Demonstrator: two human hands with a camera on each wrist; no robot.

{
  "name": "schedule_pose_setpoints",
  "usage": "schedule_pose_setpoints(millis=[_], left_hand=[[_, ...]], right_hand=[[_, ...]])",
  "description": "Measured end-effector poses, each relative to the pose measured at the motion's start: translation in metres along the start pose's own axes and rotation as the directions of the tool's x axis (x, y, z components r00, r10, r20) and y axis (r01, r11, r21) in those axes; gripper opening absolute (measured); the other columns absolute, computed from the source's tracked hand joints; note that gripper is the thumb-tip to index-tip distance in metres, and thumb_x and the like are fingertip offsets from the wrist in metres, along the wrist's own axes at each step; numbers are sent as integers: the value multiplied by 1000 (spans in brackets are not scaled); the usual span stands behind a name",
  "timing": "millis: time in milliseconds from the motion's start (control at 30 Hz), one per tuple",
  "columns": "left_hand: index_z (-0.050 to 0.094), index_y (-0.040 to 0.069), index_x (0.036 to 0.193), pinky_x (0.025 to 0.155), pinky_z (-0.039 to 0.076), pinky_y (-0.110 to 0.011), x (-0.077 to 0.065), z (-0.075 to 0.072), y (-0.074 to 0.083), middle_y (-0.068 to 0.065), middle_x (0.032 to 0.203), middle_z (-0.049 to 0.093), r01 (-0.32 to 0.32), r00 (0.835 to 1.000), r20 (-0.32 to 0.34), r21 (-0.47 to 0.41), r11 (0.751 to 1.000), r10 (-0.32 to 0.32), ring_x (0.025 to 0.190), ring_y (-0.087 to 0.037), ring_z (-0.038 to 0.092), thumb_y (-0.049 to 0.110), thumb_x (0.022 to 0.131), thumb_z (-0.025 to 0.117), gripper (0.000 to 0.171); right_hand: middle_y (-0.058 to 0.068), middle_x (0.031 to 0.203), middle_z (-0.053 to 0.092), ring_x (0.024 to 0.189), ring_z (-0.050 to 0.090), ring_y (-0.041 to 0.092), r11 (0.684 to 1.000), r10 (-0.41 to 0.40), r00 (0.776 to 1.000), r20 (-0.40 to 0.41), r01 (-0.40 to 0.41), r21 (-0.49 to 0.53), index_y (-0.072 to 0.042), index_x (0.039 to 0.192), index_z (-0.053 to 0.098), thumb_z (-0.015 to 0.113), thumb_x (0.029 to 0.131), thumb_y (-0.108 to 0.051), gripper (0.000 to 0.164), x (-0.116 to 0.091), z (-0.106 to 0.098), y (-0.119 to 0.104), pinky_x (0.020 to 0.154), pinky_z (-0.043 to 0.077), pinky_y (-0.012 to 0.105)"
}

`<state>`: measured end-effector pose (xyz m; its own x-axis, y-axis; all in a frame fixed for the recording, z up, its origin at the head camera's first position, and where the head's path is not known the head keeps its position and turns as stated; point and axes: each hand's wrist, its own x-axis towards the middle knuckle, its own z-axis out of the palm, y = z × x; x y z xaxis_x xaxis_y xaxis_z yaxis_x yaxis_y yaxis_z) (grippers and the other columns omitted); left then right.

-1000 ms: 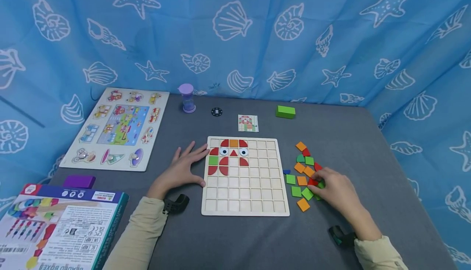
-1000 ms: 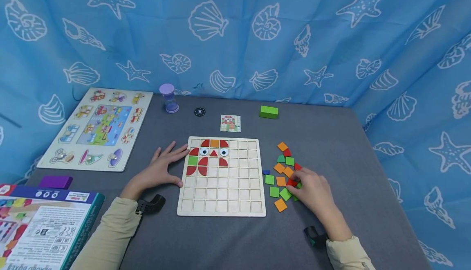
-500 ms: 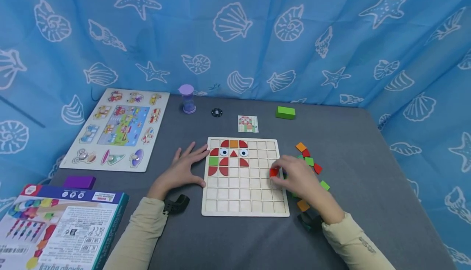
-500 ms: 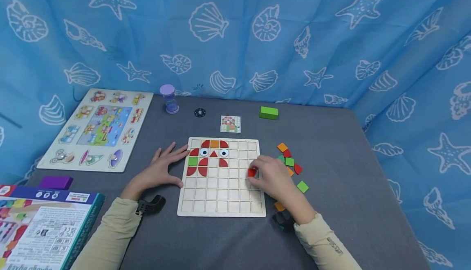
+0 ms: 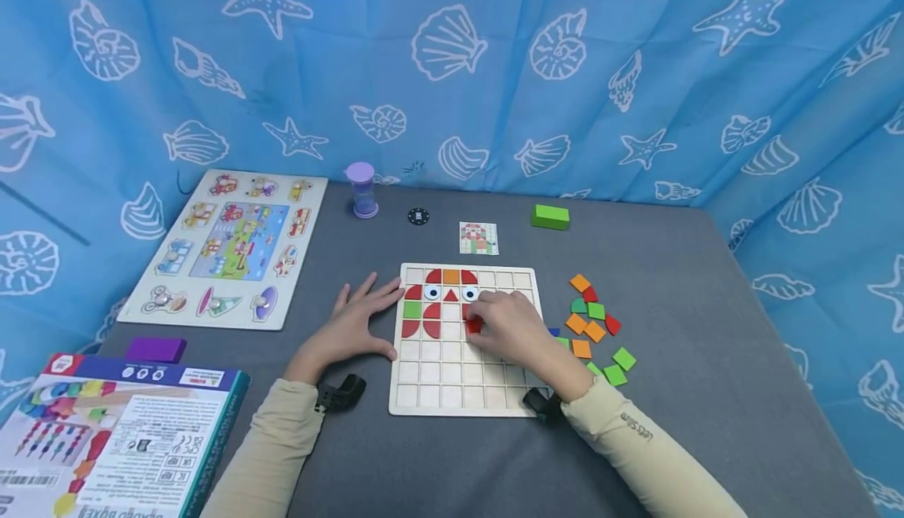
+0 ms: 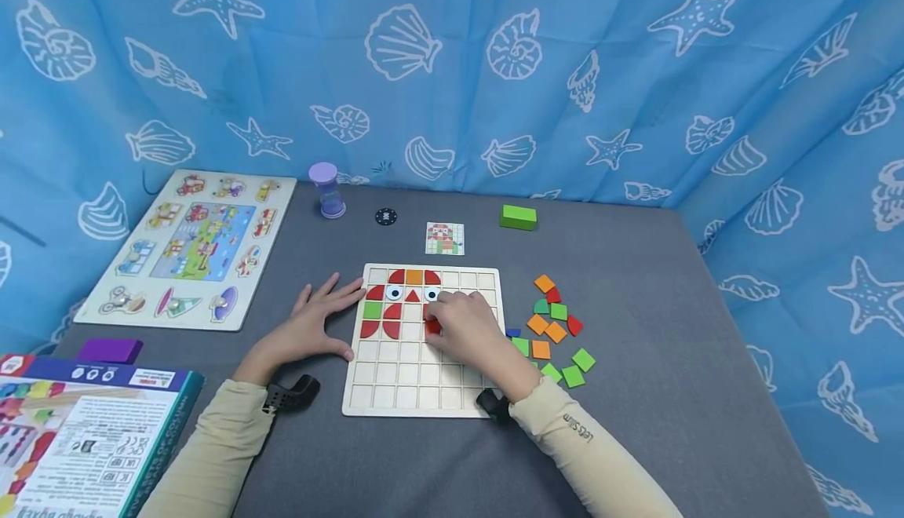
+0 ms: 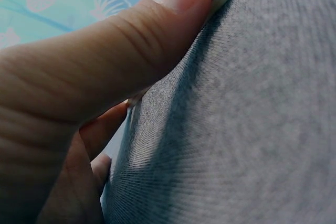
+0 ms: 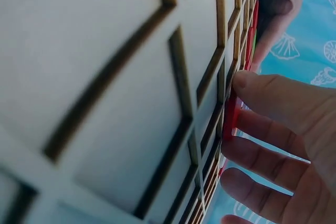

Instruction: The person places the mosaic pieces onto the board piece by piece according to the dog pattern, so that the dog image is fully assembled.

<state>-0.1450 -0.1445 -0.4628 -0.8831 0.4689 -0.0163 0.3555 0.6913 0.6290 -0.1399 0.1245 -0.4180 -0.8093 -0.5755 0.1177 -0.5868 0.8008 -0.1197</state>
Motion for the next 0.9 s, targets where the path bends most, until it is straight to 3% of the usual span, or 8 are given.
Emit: schedule_pose_setpoints(millis=[400,600,767,900], left_hand=[[30,21,140,102,-8,-56,-2,-5,6,4,147,22,18,1000,9,-1,1000,-18,137,-27,1,46,53,79,103],[30,22,140,103,-8,-55,-3,-5,5,4,147,22,15,1000,7,0,1000,-15,137,-27,1,46,53,79,103],[30,23,140,102,-8,-56,-1,-2,3,4,147,22,5,1000,1,-7,1000,-5,137,-27,1,50,52,78,103],[30,23,140,102,-8,-56,0,-1,1,2,147,23,-1,1000,-2,-13,1000,1,136,-29,1,50,51,78,104]], right_hand=[[-8,74,58,65,52,6,999,-34,999,-10,35,22,-19,83,70,76,68,-25,17,1,1,-2,58,39,27],[-7,76,61,67,54,6,998,-10,1000,8,10,60,-19,87,71,75,69,-23,19,-2,-1,-1,59,40,26],[-3,83,62,70,55,10,982,124,992,-6,-122,145,-16,93,70,73,73,-22,22,-12,-14,23,61,43,26],[4,87,60,69,52,16,931,327,944,-48,-313,189,-10,99,67,70,76,-22,26,-23,-27,63,56,42,30]])
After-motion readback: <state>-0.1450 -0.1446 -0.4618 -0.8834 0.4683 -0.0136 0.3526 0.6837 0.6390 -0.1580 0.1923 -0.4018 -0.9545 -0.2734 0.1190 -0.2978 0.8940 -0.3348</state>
